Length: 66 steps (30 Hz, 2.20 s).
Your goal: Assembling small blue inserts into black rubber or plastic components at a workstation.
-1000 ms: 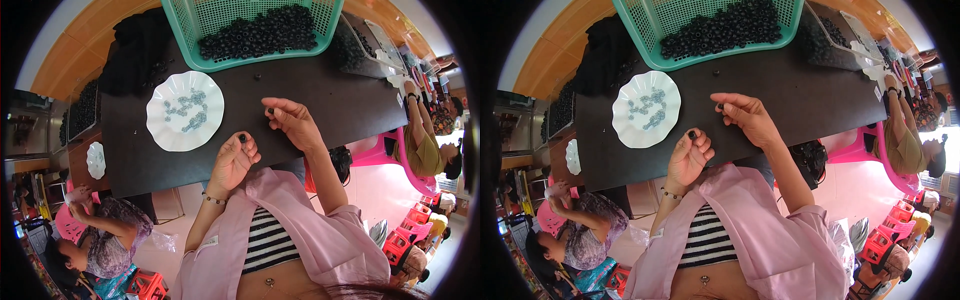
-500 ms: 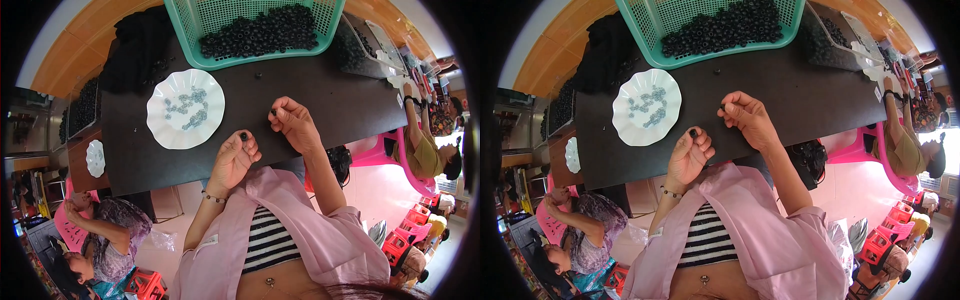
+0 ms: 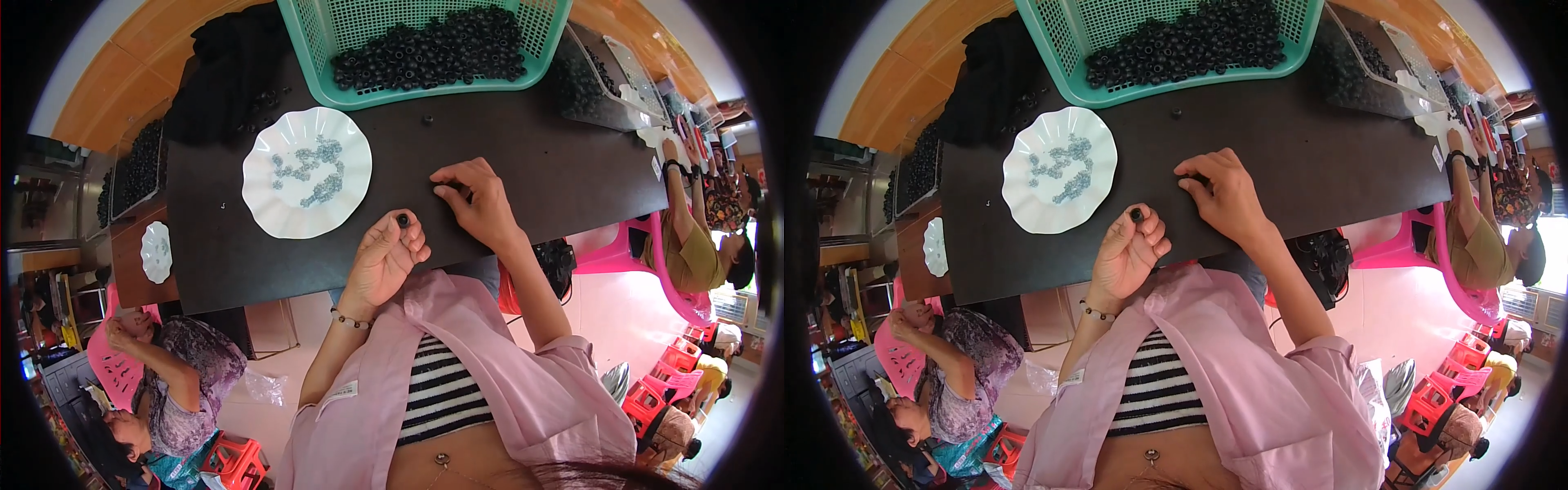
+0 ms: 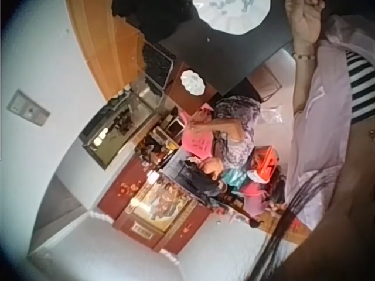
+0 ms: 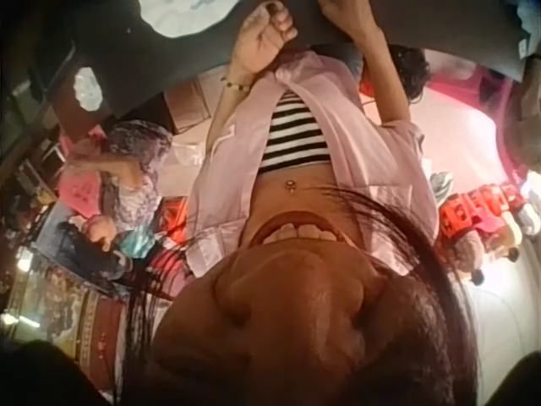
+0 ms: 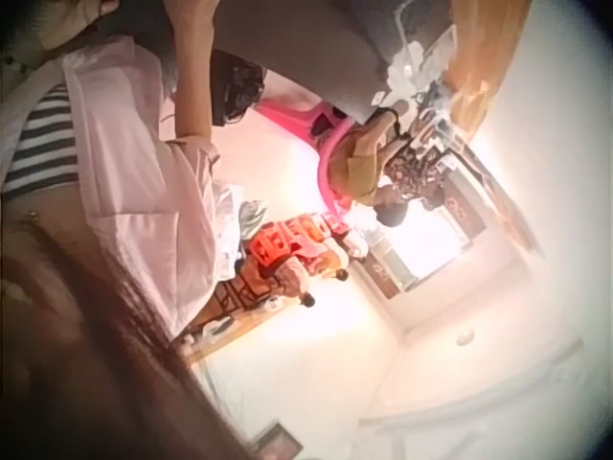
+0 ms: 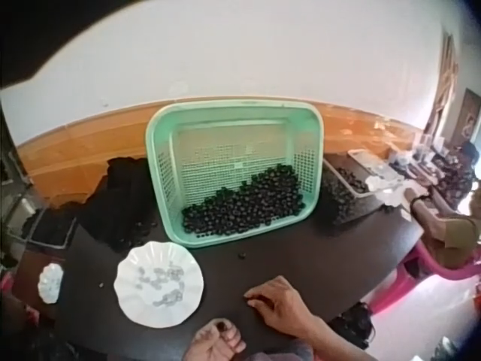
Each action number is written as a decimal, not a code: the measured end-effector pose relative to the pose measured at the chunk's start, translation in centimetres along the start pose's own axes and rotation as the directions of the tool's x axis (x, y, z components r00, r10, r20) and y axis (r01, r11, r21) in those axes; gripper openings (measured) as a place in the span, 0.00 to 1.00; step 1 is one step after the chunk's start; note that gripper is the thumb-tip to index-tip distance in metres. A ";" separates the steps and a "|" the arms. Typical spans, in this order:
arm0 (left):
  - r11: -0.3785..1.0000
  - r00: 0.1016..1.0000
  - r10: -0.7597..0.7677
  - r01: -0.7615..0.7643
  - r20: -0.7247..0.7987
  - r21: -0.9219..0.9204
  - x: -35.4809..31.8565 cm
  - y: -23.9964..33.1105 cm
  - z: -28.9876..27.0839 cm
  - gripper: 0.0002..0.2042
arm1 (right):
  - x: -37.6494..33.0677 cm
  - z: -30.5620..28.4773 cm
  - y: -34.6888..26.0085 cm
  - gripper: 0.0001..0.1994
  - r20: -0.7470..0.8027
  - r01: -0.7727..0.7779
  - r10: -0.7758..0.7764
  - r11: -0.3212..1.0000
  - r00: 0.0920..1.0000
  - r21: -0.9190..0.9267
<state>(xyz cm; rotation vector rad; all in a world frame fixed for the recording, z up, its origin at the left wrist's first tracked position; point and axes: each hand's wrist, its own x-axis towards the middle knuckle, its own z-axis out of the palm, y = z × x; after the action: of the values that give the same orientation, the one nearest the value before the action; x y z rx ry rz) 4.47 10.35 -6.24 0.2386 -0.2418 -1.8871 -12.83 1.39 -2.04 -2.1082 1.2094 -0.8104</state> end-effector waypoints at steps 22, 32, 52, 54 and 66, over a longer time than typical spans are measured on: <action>1.000 0.999 0.025 -0.024 -0.036 0.007 -0.2 0.2 0.8 0.11 | 3.4 -0.9 1.5 0.11 0.005 0.231 -0.232 0.965 0.973 -0.128; 0.999 0.999 0.032 -0.032 -0.020 -0.014 -0.3 0.2 0.7 0.11 | 12.2 0.6 1.2 0.09 -0.028 0.417 -0.436 0.877 0.900 -0.240; 1.000 1.000 0.008 -0.008 -0.029 0.012 -0.5 0.4 0.8 0.13 | 17.1 0.1 3.5 0.09 0.047 0.324 -0.355 0.781 0.934 -0.533; 1.000 1.000 0.006 -0.006 -0.026 0.009 -0.5 0.4 0.8 0.12 | 17.1 -0.3 3.6 0.08 -0.003 0.277 -0.330 0.799 0.944 -0.535; 1.000 1.000 0.006 -0.007 -0.028 -0.019 -0.6 0.2 0.9 0.13 | 17.1 0.1 2.3 0.07 -0.050 0.415 -0.453 0.851 0.890 -0.322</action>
<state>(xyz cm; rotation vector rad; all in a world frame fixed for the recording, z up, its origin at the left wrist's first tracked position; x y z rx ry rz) 4.56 10.90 -5.29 0.2509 -0.2057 -1.8774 -7.06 -14.73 -0.06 -2.6809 0.9711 -1.0172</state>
